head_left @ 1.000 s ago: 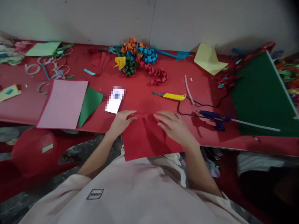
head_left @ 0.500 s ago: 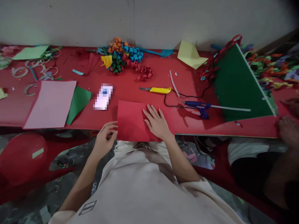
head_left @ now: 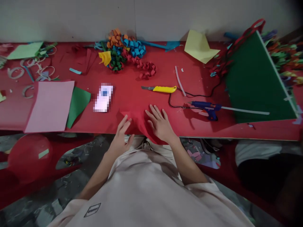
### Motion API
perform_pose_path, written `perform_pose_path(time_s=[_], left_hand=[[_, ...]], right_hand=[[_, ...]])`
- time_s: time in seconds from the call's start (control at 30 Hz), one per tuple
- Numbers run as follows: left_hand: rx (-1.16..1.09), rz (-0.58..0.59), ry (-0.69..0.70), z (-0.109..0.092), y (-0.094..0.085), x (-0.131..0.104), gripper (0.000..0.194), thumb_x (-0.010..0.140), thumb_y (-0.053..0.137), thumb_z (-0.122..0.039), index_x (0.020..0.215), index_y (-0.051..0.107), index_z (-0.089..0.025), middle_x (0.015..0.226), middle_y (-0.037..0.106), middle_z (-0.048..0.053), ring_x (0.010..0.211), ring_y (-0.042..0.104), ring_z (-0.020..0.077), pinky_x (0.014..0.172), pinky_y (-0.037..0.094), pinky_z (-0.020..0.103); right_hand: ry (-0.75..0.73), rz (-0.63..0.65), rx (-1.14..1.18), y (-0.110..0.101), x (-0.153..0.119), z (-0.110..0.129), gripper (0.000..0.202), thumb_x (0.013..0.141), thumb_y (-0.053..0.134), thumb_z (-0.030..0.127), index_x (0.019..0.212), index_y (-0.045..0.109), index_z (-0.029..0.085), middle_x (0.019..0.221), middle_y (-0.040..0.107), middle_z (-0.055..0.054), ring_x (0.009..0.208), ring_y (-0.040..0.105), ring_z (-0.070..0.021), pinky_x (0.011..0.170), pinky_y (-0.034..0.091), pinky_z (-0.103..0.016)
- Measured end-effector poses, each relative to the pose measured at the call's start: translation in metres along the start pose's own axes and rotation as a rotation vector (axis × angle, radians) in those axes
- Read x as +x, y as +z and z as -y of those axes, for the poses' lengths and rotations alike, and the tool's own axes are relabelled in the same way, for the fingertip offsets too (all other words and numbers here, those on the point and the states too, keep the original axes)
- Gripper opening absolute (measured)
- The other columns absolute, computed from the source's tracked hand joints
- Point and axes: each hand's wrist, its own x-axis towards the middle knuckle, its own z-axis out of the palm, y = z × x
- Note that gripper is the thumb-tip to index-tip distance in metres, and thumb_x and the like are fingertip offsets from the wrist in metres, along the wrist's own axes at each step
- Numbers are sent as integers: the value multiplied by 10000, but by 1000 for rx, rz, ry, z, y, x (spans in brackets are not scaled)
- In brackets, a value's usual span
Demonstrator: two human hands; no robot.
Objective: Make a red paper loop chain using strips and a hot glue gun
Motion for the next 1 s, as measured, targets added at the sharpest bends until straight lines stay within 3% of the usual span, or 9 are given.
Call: perform_pose_path(time_s=[0.1,0.23,0.33,0.43,0.57,0.7,0.83,1.0], left_hand=[[257,172,74,5,10,27,640,995,536,-196,1582,283,-192,1619,378,207,1540,333,294,1207,401,527],[370,294,131,8,15,46,594,1002,499,-199,1571,333,-160,1600,431,177,1538,339,284,1252,316,542],[331,402,171,12,12,52,538,1007,484,-220,1538,411,-174,1589,457,147,1531,354,283,1260,295,540],[278,492,188,17,8,55,492,1013,479,-250,1502,477,-193,1582,473,125,1526,364,282,1265,287,529],[356,402,78,19,2,49,541,1003,512,-286,1538,444,-247,1565,498,110,1517,378,289,1273,241,523],[499,271,-112,19,-5,37,653,968,571,-341,1585,373,-256,1563,501,125,1488,417,324,1247,235,527],[527,302,-185,22,-9,33,682,964,564,-333,1603,334,-268,1571,490,125,1456,457,328,1227,241,529],[548,330,-185,24,-9,40,677,962,567,-358,1596,347,-267,1605,442,127,1503,389,331,1237,226,537]], right_hand=[[33,-3,225,-6,2,-7,514,1085,226,354,1528,454,229,1670,351,-85,1587,237,-222,1277,194,-549],[144,-134,512,-18,9,-18,532,1090,185,384,1524,452,231,1533,550,-107,1432,505,-202,1198,397,-462],[58,-158,432,-29,14,-23,528,1078,313,368,1592,335,253,1598,469,-101,1446,479,-212,1177,427,-448],[-134,-12,202,-32,18,-28,485,1062,394,308,1547,427,301,1621,444,-42,1483,417,-229,1173,409,-472],[-253,92,40,-23,20,-35,419,1042,430,228,1436,569,249,1599,476,-54,1470,438,-250,1155,388,-487],[-269,92,7,-16,19,-38,446,1018,451,187,1446,559,243,1602,469,-67,1479,435,-252,1159,368,-486],[-266,123,11,-19,19,-38,520,1004,431,134,1505,491,258,1635,410,-58,1532,364,-245,1166,366,-489],[-259,190,-24,-24,20,-40,540,1015,395,109,1534,451,247,1673,326,-52,1562,304,-248,1186,374,-508]])
